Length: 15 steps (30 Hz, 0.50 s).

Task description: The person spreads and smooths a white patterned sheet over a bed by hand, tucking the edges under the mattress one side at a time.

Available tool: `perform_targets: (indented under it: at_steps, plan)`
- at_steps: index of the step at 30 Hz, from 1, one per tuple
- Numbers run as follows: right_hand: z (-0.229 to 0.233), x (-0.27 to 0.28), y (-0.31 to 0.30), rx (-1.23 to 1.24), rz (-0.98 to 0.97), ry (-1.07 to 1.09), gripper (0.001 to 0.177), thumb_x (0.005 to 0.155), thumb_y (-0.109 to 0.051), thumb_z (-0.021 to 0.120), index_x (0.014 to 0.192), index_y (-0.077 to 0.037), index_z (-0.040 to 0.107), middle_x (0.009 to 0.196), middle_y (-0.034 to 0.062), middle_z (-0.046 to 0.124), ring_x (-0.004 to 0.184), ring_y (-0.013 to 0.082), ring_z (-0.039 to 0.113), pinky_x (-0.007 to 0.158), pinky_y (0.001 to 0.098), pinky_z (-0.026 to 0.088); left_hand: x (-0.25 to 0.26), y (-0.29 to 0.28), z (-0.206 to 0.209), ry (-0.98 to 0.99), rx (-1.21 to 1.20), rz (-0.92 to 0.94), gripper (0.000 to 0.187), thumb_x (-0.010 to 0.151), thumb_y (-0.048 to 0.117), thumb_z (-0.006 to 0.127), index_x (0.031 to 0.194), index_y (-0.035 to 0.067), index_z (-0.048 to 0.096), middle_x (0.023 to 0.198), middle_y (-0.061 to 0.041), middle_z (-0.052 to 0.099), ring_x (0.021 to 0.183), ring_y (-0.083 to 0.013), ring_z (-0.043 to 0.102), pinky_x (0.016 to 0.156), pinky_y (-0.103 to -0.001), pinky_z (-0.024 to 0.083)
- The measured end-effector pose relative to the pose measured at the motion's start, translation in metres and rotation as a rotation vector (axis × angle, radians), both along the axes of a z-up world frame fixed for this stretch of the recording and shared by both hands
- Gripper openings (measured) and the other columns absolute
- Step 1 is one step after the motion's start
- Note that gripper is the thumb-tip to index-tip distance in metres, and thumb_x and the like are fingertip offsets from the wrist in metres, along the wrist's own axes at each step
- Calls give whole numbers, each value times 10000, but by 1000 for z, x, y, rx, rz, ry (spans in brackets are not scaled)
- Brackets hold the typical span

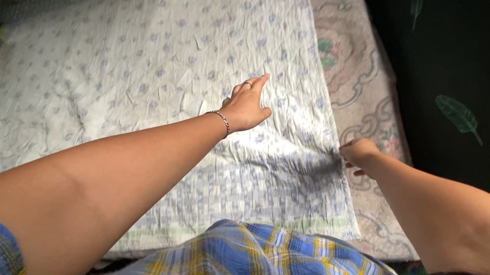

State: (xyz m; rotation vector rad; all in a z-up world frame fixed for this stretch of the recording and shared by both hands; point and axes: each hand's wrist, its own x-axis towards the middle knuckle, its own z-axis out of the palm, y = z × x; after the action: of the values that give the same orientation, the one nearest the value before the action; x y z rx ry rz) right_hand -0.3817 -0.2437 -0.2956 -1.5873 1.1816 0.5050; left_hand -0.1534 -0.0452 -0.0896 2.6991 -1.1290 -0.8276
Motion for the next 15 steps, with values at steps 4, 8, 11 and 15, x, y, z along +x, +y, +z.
perform_targets:
  at_steps: [4,8,11,15]
  plan:
    - [-5,5,6,-100,-8,-72,395,883,-214,710,1262,-98,706,1136,104,734,922,239,674,736,438,580,-9,4,-20,47,28,3,916,894,327,648,1634,203,123,1683,-50,192,1535,-299,208,1180,-529,337]
    - [-13,10,4,-149,-27,-113,506,888,-208,682,1380,-120,607,1198,166,712,962,302,725,802,403,575,-18,2,-43,99,23,22,903,882,313,642,1627,180,149,1684,-44,221,1530,-300,235,1172,-514,362]
    - [-35,7,0,-302,17,-132,509,913,-279,734,1379,-110,618,1278,197,670,1144,328,640,931,386,502,-21,1,-60,123,17,37,924,879,316,659,1632,177,140,1676,-69,219,1529,-307,228,1173,-528,344]
    - [-61,-1,0,-280,-45,-73,572,860,-232,750,1392,-98,586,1290,178,670,1162,330,659,959,416,541,-22,-1,-84,139,19,47,908,876,318,657,1627,193,161,1678,-63,228,1530,-299,239,1174,-532,342]
